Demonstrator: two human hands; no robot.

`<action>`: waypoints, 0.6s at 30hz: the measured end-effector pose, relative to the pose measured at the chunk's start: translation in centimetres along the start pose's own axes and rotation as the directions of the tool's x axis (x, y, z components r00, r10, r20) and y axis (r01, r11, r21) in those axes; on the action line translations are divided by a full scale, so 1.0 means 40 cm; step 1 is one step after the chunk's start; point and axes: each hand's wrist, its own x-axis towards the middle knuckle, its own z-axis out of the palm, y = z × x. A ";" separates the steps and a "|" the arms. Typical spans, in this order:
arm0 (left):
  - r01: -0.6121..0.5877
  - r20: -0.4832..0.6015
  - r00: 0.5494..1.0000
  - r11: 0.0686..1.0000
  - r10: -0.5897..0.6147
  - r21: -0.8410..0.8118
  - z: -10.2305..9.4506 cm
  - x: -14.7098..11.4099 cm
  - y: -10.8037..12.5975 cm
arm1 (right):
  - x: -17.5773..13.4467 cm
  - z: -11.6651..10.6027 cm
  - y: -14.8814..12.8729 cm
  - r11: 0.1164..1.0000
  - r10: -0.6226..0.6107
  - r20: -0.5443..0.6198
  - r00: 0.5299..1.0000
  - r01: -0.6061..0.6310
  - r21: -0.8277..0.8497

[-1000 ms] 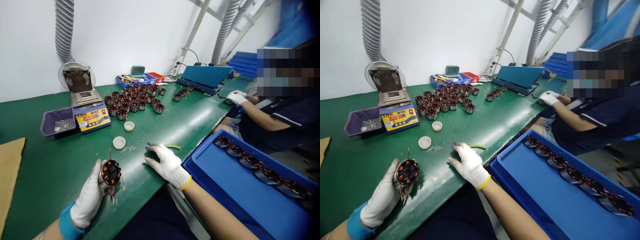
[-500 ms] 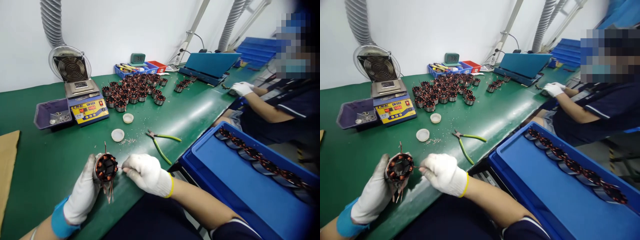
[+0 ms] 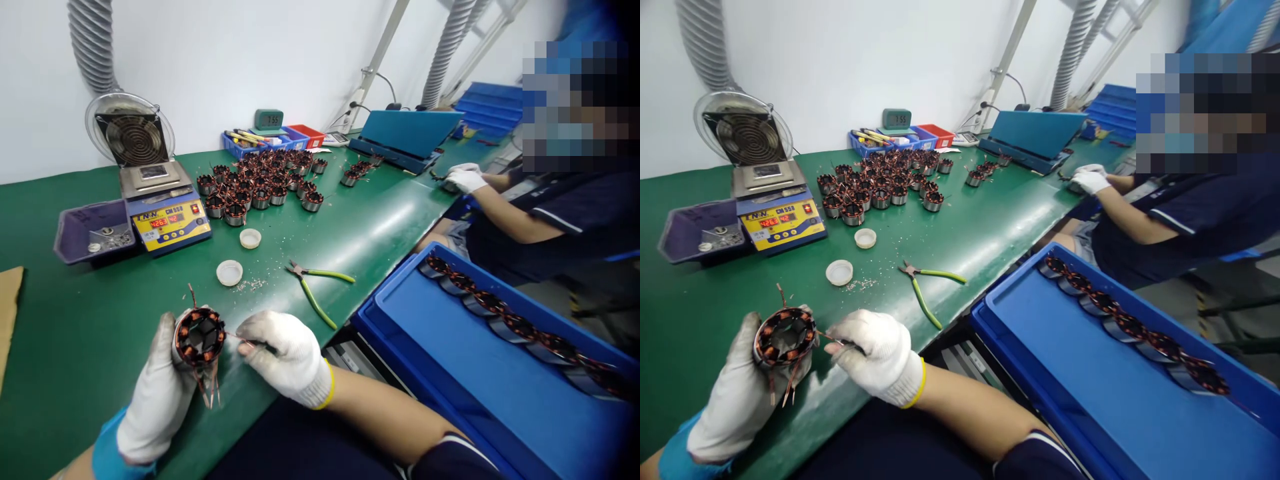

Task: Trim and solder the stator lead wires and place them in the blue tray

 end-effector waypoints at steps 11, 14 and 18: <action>0.075 0.087 0.994 0.981 -0.060 -0.180 -0.006 -0.004 0.017 | 0.047 0.007 -0.017 0.738 0.557 0.169 0.813 -0.577 0.350; 0.042 0.067 0.997 0.978 -0.029 -0.206 -0.010 0.003 0.013 | 0.059 0.011 -0.013 0.532 0.642 0.309 0.702 -0.698 0.479; 0.036 0.047 0.999 0.973 -0.026 -0.228 -0.011 0.000 0.015 | 0.066 -0.011 -0.007 0.679 0.576 0.294 0.763 -0.647 0.348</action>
